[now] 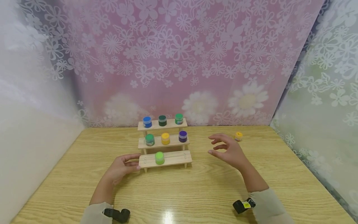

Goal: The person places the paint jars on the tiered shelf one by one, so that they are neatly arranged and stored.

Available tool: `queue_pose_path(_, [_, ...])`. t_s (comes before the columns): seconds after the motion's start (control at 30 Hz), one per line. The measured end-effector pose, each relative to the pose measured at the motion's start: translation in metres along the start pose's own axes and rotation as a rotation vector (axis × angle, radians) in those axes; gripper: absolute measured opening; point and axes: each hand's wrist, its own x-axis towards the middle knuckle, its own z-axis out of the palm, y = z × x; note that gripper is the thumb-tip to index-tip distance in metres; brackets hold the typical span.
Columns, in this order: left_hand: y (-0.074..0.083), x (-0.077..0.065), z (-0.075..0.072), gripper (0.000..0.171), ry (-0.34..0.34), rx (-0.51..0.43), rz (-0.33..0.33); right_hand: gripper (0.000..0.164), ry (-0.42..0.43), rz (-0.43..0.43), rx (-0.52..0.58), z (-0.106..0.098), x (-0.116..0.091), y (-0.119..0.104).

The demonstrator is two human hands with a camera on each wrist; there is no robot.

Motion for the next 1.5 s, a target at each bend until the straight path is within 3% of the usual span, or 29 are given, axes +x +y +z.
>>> queue_pose_path(0.47, [-0.002,0.001,-0.001,0.059,-0.008,-0.002,0.006,0.049,0.025,0.066,-0.09,-0.021,-0.006,0.009])
queue_pose_path(0.87, [-0.001,0.0,-0.001,0.058,-0.018,-0.009,0.015,0.053,0.043,0.158,-0.175,-0.04,-0.012,0.064])
queue_pose_path(1.5, [-0.001,0.001,-0.001,0.06,-0.022,-0.02,0.02,0.05,0.122,0.214,-0.251,-0.063,-0.019,0.095])
